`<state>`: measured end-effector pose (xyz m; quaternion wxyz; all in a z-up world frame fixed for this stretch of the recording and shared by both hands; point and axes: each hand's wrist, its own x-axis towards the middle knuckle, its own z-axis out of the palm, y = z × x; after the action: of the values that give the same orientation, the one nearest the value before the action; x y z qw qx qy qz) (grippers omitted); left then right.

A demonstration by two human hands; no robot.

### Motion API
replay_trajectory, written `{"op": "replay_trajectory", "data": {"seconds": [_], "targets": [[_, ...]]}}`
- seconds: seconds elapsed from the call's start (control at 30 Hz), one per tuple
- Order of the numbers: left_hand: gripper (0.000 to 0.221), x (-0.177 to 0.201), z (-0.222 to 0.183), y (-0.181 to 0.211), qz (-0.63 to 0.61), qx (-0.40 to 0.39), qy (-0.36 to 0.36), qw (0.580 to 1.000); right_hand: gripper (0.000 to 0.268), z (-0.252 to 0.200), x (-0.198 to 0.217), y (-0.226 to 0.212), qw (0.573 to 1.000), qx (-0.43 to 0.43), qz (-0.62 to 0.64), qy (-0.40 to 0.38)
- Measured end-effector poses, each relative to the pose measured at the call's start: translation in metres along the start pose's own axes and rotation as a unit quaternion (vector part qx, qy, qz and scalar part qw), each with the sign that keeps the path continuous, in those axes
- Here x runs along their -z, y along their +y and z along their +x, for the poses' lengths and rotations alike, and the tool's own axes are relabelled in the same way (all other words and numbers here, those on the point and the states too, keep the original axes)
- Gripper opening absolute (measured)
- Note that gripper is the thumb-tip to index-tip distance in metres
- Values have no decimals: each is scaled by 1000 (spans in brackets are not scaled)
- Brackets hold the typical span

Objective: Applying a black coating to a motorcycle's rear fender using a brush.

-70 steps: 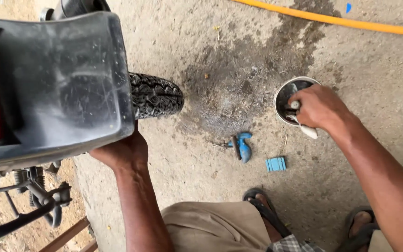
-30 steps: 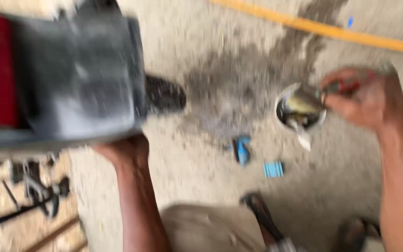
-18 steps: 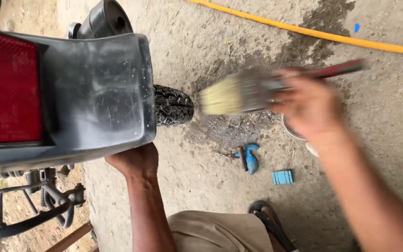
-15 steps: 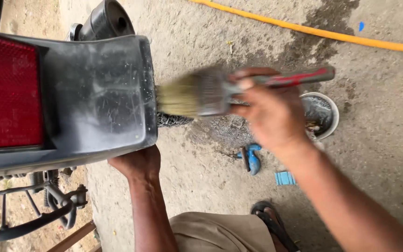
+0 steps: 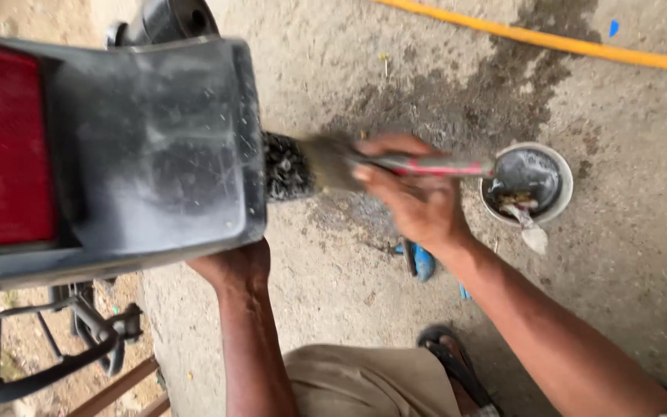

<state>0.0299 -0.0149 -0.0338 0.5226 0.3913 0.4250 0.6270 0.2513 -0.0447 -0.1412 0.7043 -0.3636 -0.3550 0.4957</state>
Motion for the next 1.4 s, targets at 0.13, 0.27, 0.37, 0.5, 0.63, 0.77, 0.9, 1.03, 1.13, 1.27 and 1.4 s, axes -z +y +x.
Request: {"op": "replay_trajectory", "data": {"seconds": [0.13,0.27,0.37,0.5,0.63,0.77,0.9,1.03,1.13,1.27,1.4], "targets": [[64,-8,1,4,-18,-39,-22,999,18,28,-30,-75,987,108,90,-78],[64,-19,5,19,-15,-49,-67,996,19,19,-4,-38,979,177,45,-88],[66,-20,7,29,-33,-46,-85,995,22,-8,23,31,998,-9,-60,-22],[65,-32,11,36,-53,-52,-115,991,23,2,24,39,999,4,-34,-28],[73,-29,19,46,85,-116,-140,980,18,28,6,-35,997,32,13,-67],[75,-34,16,64,7,-74,-211,975,15,30,0,-56,978,150,88,-112],[76,-32,5,53,37,-96,-114,988,20,3,24,37,999,41,-11,-34],[68,-9,6,33,47,-105,-67,991,16,20,17,12,990,-106,-85,-45],[67,-7,3,21,-13,-72,-41,996,13,26,4,-40,995,13,-50,-80],[71,-24,5,26,-46,-52,-99,993,19,13,4,-35,978,155,96,-105],[75,-17,7,24,-38,-41,-35,998,22,-18,27,46,996,30,-55,-60]]}}
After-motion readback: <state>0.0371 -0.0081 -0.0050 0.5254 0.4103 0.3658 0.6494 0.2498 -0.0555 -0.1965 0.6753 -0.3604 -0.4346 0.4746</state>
